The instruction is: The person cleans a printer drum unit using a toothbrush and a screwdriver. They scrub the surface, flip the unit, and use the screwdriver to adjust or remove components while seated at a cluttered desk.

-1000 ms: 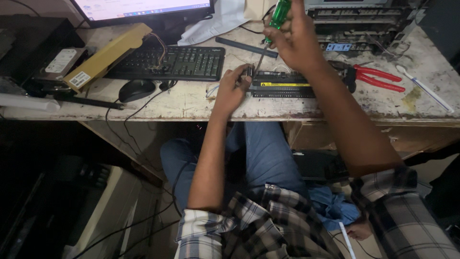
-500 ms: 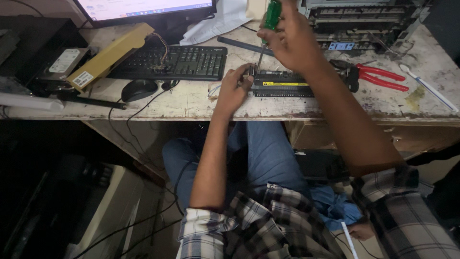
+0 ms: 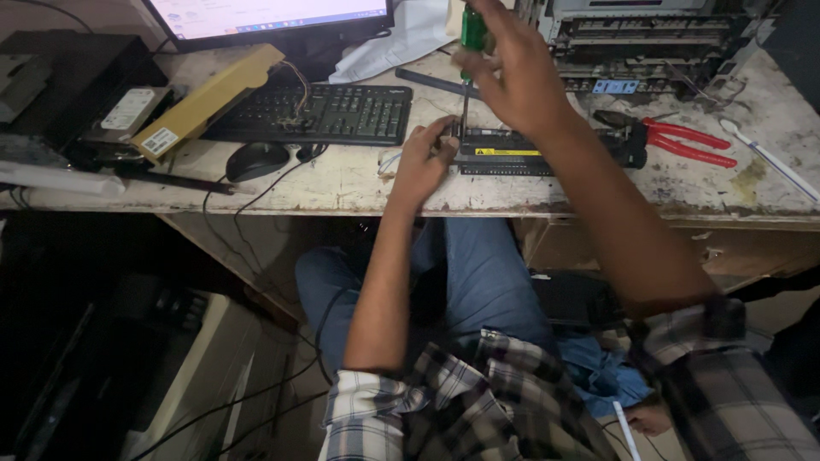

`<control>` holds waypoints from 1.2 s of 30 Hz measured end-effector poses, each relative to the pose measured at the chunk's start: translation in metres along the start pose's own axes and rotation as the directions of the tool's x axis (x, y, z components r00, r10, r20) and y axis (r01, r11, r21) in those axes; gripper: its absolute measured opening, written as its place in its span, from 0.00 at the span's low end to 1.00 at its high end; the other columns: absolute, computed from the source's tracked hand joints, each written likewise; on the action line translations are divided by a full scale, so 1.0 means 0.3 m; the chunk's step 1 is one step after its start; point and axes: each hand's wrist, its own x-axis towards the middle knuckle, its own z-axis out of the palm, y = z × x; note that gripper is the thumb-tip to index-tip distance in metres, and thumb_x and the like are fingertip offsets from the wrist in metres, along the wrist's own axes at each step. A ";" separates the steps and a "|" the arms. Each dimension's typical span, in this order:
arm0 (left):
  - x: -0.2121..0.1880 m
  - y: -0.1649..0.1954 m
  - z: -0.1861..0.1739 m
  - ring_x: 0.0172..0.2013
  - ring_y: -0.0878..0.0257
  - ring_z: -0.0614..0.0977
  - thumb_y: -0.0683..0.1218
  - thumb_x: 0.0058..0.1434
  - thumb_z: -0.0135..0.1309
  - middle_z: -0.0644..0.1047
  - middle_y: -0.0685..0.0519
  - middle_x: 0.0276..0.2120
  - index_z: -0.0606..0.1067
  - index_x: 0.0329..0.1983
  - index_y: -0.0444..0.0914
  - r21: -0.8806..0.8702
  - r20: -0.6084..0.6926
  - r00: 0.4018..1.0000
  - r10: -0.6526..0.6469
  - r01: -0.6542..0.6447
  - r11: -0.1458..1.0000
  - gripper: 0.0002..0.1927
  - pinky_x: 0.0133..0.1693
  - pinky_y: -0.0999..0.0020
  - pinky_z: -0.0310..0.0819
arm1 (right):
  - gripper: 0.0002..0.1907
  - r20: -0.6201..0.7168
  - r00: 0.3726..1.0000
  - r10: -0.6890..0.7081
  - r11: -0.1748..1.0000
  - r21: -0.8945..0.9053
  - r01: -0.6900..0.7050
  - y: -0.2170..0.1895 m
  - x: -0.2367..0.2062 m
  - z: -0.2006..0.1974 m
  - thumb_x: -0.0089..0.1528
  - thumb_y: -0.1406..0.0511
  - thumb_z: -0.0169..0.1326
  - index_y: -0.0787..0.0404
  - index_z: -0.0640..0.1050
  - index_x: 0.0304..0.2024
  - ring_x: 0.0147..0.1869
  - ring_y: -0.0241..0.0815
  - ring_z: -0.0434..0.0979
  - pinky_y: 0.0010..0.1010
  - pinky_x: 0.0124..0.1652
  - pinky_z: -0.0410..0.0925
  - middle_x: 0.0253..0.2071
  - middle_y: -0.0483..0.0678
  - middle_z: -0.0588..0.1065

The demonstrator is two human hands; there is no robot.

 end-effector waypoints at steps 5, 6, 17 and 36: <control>-0.002 0.008 -0.003 0.35 0.53 0.79 0.46 0.61 0.58 0.76 0.42 0.33 0.78 0.59 0.40 -0.005 0.017 1.000 0.000 0.001 1.000 0.21 0.43 0.62 0.73 | 0.18 -0.174 0.981 0.083 0.951 0.309 -0.025 0.018 0.017 0.027 0.70 0.74 0.61 0.63 0.75 0.62 0.58 0.48 0.78 0.32 0.56 0.75 0.59 0.56 0.72; -0.002 0.010 -0.002 0.35 0.53 0.79 0.46 0.61 0.58 0.76 0.42 0.33 0.77 0.59 0.40 -0.008 0.011 1.000 0.011 -0.010 1.000 0.21 0.43 0.62 0.73 | 0.18 -0.206 0.973 0.103 0.967 0.252 -0.049 0.024 0.018 0.027 0.69 0.73 0.66 0.63 0.77 0.60 0.57 0.47 0.78 0.30 0.53 0.75 0.59 0.54 0.72; -0.008 0.022 0.000 0.36 0.55 0.78 0.47 0.61 0.58 0.77 0.44 0.36 0.77 0.58 0.43 -0.002 -0.006 1.000 -0.012 0.012 1.000 0.21 0.44 0.63 0.74 | 0.15 -0.052 0.995 0.085 0.993 0.090 -0.080 0.019 0.048 -0.029 0.74 0.63 0.58 0.61 0.78 0.61 0.63 0.47 0.79 0.38 0.60 0.73 0.60 0.52 0.76; 0.003 0.030 0.003 0.38 0.52 0.79 0.47 0.60 0.58 0.77 0.43 0.37 0.77 0.58 0.43 0.012 -0.002 1.000 -0.005 0.006 1.000 0.22 0.45 0.61 0.73 | 0.15 -0.093 0.996 0.005 0.970 0.244 0.018 -0.058 0.078 -0.050 0.73 0.67 0.52 0.63 0.73 0.62 0.65 0.55 0.71 0.44 0.63 0.65 0.61 0.55 0.71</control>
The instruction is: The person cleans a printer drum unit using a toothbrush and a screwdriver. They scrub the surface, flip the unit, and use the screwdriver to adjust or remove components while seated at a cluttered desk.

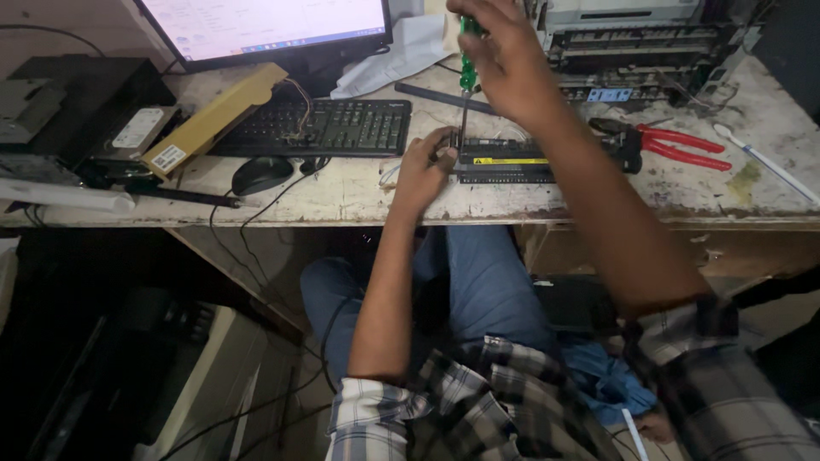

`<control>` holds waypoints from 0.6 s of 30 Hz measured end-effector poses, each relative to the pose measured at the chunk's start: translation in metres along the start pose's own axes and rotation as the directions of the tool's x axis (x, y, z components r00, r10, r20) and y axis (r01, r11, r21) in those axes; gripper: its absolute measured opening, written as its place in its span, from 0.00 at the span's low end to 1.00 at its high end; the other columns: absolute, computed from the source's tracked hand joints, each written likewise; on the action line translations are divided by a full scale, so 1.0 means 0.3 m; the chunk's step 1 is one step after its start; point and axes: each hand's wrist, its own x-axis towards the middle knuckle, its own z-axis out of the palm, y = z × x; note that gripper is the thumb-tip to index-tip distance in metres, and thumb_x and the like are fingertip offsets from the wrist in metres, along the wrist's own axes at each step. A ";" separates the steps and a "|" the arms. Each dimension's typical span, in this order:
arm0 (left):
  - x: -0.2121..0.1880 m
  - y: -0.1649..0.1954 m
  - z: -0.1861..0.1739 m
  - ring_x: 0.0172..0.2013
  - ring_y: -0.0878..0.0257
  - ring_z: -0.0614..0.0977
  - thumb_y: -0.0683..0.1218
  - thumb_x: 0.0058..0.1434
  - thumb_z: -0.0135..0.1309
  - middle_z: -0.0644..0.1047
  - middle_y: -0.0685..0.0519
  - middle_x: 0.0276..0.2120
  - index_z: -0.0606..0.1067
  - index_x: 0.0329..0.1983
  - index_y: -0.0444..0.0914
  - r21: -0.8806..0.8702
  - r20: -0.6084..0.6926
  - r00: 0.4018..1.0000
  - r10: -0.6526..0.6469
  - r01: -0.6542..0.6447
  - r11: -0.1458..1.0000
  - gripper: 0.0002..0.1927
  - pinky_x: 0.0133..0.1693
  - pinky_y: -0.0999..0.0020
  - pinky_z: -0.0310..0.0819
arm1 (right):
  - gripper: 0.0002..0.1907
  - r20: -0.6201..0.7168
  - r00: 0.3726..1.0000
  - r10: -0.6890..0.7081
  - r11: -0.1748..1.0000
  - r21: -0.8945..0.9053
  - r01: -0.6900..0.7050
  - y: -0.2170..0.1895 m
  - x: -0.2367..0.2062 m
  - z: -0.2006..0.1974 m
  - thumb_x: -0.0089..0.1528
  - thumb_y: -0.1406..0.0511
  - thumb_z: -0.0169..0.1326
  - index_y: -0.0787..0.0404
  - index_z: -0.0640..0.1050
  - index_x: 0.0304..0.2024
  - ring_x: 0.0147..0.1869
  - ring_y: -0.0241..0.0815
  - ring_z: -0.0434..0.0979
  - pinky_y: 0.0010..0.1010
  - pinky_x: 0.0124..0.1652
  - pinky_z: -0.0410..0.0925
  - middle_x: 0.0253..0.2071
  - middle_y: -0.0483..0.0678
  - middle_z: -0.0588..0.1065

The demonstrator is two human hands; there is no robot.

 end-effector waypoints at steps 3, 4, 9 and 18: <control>-0.004 -0.001 0.002 0.38 0.52 0.78 0.47 0.60 0.58 0.78 0.43 0.37 0.77 0.58 0.43 0.013 0.006 1.000 -0.017 0.017 1.000 0.21 0.44 0.60 0.73 | 0.16 -0.044 0.901 0.433 0.868 -0.249 -0.429 -0.007 -0.004 0.004 0.64 0.60 0.61 0.56 0.78 0.52 0.54 0.51 0.76 0.41 0.48 0.69 0.53 0.49 0.75; -0.004 0.000 0.003 0.37 0.52 0.79 0.47 0.60 0.57 0.77 0.42 0.36 0.77 0.59 0.43 0.016 0.013 0.999 -0.048 0.048 0.999 0.22 0.44 0.60 0.73 | 0.15 -0.052 0.956 0.289 0.884 -0.368 -0.288 -0.005 -0.007 0.005 0.65 0.61 0.63 0.57 0.79 0.52 0.53 0.53 0.76 0.44 0.49 0.67 0.51 0.52 0.75; -0.008 0.004 0.004 0.37 0.51 0.79 0.47 0.60 0.58 0.76 0.42 0.36 0.77 0.59 0.42 0.014 -0.007 1.000 -0.028 0.029 0.999 0.22 0.44 0.60 0.73 | 0.12 0.016 0.997 -0.076 0.935 -0.346 0.077 0.027 -0.014 0.005 0.74 0.67 0.59 0.63 0.77 0.58 0.62 0.55 0.74 0.46 0.60 0.67 0.53 0.53 0.75; 0.000 0.010 0.008 0.37 0.50 0.79 0.47 0.60 0.58 0.77 0.41 0.35 0.77 0.59 0.41 0.043 -0.003 1.000 -0.024 0.024 0.999 0.22 0.44 0.59 0.73 | 0.20 -0.060 0.998 -0.007 0.877 -0.481 -0.022 0.008 -0.015 0.012 0.63 0.59 0.71 0.59 0.81 0.52 0.44 0.55 0.72 0.45 0.46 0.65 0.39 0.56 0.70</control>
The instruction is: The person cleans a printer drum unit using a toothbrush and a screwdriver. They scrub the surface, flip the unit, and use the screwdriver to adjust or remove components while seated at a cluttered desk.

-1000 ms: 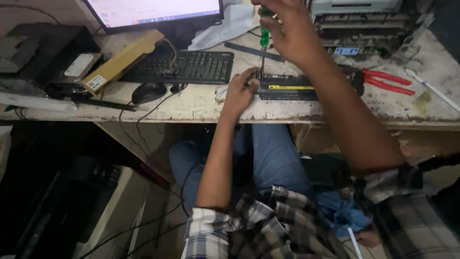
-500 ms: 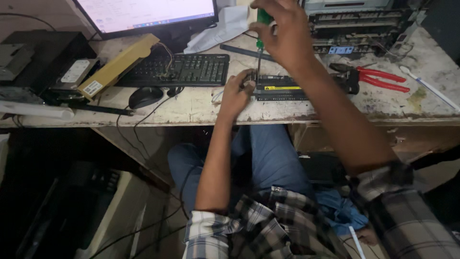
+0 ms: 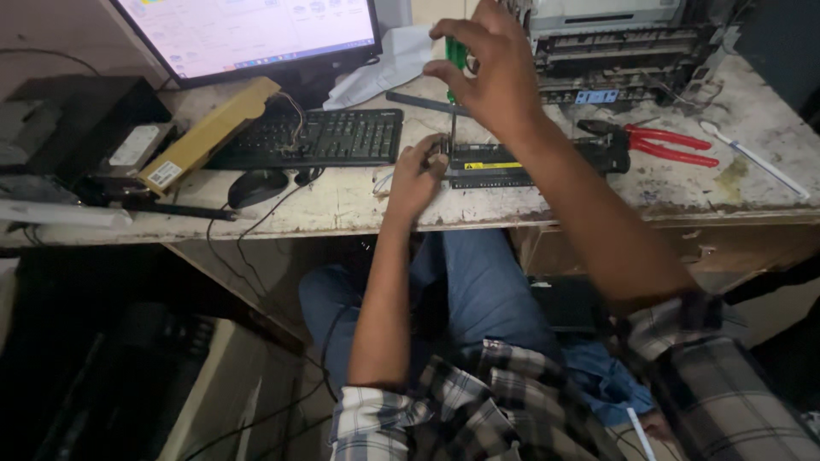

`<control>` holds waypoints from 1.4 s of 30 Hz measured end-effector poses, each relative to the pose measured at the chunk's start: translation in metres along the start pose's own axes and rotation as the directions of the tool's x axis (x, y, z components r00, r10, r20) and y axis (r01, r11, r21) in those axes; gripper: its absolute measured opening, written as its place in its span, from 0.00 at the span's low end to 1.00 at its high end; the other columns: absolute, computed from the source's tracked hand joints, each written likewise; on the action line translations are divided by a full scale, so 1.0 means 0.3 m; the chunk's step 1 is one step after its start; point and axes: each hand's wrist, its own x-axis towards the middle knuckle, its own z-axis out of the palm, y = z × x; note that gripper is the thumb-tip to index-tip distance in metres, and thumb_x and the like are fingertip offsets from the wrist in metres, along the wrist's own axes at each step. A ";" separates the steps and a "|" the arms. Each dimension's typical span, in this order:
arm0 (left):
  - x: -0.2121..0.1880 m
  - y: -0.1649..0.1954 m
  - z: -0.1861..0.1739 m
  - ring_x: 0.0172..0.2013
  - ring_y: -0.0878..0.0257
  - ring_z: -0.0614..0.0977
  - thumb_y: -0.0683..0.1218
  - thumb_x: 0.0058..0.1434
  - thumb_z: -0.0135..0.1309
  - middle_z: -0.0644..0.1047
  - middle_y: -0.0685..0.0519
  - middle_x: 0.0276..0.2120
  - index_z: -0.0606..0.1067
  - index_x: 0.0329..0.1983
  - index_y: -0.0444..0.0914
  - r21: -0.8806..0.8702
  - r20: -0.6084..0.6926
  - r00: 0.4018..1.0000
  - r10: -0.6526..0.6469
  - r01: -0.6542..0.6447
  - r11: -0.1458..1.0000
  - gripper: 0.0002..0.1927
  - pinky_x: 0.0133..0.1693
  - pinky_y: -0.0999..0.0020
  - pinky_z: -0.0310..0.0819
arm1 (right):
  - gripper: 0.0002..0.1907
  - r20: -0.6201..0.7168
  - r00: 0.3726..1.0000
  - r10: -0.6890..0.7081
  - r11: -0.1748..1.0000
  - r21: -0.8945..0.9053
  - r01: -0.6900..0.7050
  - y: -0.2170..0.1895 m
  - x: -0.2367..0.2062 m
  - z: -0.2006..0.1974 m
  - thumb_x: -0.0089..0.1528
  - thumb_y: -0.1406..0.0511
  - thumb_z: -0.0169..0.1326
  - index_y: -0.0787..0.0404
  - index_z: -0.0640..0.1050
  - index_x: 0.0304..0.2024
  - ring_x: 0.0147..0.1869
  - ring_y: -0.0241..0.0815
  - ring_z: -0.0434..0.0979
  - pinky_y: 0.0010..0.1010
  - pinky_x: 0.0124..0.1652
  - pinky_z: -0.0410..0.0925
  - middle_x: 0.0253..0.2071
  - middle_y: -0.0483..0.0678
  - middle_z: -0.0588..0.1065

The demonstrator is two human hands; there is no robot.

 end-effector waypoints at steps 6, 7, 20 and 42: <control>0.002 0.001 0.002 0.36 0.51 0.79 0.47 0.60 0.58 0.78 0.41 0.35 0.76 0.59 0.41 -0.027 0.005 1.000 0.027 -0.026 0.999 0.22 0.42 0.60 0.73 | 0.17 -0.006 1.000 0.010 0.995 -0.102 -0.010 0.010 -0.007 -0.001 0.66 0.60 0.67 0.57 0.79 0.54 0.40 0.52 0.74 0.48 0.46 0.63 0.36 0.50 0.72; 0.004 0.001 0.003 0.36 0.51 0.78 0.47 0.60 0.58 0.78 0.42 0.35 0.76 0.58 0.41 -0.022 0.001 1.000 0.027 -0.027 0.999 0.22 0.42 0.60 0.73 | 0.16 -0.022 1.000 0.003 0.998 -0.060 -0.004 0.014 -0.011 0.002 0.68 0.63 0.65 0.58 0.78 0.57 0.44 0.53 0.74 0.46 0.48 0.65 0.40 0.51 0.72; -0.002 0.012 0.001 0.33 0.54 0.77 0.47 0.61 0.58 0.76 0.43 0.33 0.77 0.58 0.42 -0.026 0.014 1.000 -0.008 0.008 1.000 0.21 0.40 0.62 0.72 | 0.21 0.094 0.980 0.174 0.902 0.384 -0.197 0.006 -0.006 0.016 0.63 0.65 0.66 0.56 0.77 0.58 0.49 0.45 0.73 0.37 0.48 0.69 0.46 0.50 0.69; 0.001 0.001 0.006 0.34 0.54 0.77 0.46 0.61 0.57 0.79 0.44 0.35 0.76 0.58 0.41 -0.046 0.025 1.000 0.000 0.001 0.999 0.21 0.41 0.61 0.72 | 0.19 0.110 0.987 0.113 0.986 0.113 -0.125 0.043 -0.007 0.001 0.65 0.64 0.67 0.58 0.79 0.57 0.47 0.51 0.75 0.43 0.48 0.69 0.41 0.55 0.74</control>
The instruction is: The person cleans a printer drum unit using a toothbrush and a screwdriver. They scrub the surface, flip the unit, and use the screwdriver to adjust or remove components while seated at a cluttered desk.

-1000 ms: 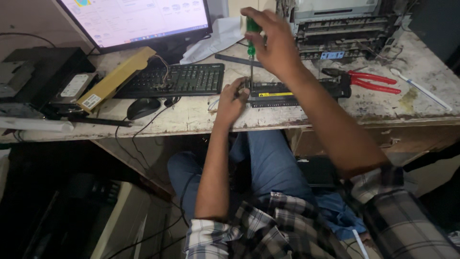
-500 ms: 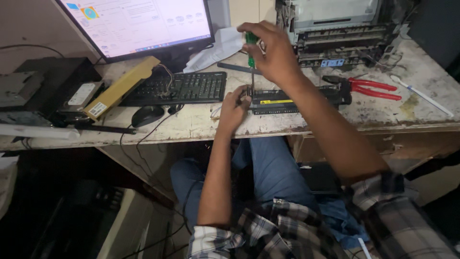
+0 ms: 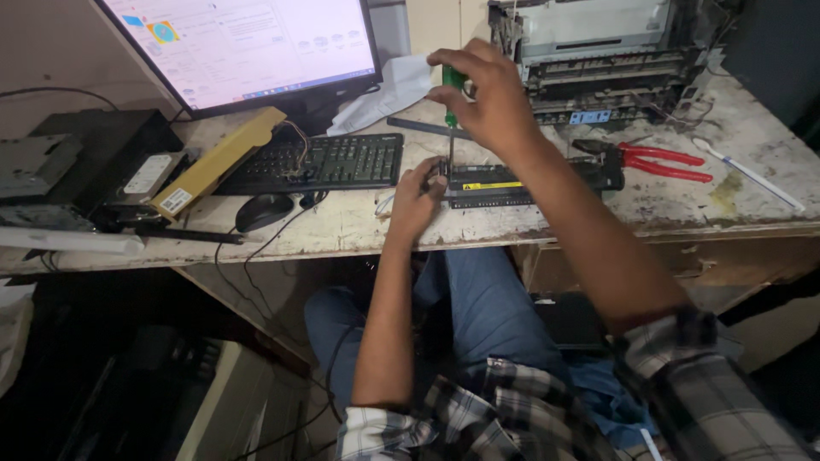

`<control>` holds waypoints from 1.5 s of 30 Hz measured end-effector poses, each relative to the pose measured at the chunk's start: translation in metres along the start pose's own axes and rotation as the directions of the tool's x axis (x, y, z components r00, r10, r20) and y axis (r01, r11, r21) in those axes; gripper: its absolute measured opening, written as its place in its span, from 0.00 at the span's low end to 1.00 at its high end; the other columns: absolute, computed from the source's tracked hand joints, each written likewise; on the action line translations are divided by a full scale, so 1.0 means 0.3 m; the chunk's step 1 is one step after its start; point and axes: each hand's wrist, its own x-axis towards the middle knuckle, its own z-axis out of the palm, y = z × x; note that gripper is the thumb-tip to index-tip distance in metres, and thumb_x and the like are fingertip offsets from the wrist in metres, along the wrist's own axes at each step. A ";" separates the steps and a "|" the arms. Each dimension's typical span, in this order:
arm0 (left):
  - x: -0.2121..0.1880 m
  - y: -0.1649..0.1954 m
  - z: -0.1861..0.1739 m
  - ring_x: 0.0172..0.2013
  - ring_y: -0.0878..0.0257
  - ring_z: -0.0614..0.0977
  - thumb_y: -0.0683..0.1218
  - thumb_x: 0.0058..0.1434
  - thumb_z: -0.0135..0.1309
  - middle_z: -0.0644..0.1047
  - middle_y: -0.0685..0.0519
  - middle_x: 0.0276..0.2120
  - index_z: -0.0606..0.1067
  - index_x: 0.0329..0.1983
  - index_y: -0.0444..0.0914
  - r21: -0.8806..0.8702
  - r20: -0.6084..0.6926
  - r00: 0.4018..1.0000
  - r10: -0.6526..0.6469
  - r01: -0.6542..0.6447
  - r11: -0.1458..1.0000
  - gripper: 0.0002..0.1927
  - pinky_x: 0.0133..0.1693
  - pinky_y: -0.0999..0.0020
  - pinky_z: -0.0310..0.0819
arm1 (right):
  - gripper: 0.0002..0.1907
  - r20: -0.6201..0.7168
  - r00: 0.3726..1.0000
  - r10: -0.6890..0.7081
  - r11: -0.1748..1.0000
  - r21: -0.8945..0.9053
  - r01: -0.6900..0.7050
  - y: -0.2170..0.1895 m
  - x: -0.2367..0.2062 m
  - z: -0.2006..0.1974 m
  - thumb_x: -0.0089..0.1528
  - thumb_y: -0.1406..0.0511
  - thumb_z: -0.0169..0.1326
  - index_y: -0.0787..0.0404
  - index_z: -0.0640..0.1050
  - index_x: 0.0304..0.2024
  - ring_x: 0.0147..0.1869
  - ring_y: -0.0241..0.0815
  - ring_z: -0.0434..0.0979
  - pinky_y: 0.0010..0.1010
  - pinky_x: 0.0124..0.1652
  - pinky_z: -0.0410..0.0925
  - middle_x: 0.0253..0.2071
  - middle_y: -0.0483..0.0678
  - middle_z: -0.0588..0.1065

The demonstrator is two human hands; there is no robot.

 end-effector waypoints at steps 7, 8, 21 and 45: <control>-0.006 0.005 -0.003 0.34 0.53 0.77 0.47 0.61 0.57 0.78 0.43 0.34 0.76 0.58 0.40 0.009 -0.007 1.000 0.005 -0.005 1.000 0.21 0.40 0.61 0.71 | 0.22 0.060 0.998 -0.025 0.984 0.177 0.014 0.004 0.015 -0.007 0.64 0.69 0.62 0.60 0.77 0.61 0.50 0.48 0.78 0.40 0.51 0.71 0.49 0.54 0.75; -0.002 0.007 -0.005 0.34 0.53 0.77 0.47 0.61 0.57 0.78 0.43 0.34 0.76 0.58 0.40 0.018 0.004 1.000 0.001 -0.001 1.000 0.21 0.40 0.61 0.71 | 0.21 0.030 0.999 -0.035 0.995 0.099 0.032 -0.002 0.014 -0.008 0.64 0.68 0.65 0.60 0.78 0.60 0.48 0.50 0.77 0.41 0.49 0.70 0.45 0.55 0.74; -0.005 0.048 -0.020 0.34 0.53 0.78 0.47 0.61 0.58 0.80 0.40 0.37 0.76 0.58 0.38 -0.020 -0.007 1.000 -0.012 0.012 1.000 0.22 0.40 0.62 0.72 | 0.20 0.187 0.982 0.037 0.783 0.605 -0.145 -0.069 0.041 -0.019 0.67 0.74 0.58 0.63 0.75 0.62 0.64 0.42 0.77 0.29 0.60 0.70 0.57 0.52 0.75; -0.015 0.074 -0.036 0.39 0.48 0.81 0.46 0.62 0.54 0.79 0.39 0.38 0.77 0.58 0.39 -0.020 0.009 1.000 -0.018 0.018 1.000 0.21 0.44 0.58 0.73 | 0.19 -0.180 0.972 -0.148 0.986 0.049 0.159 -0.207 -0.057 -0.067 0.65 0.68 0.70 0.66 0.78 0.55 0.40 0.43 0.85 0.29 0.37 0.77 0.44 0.56 0.81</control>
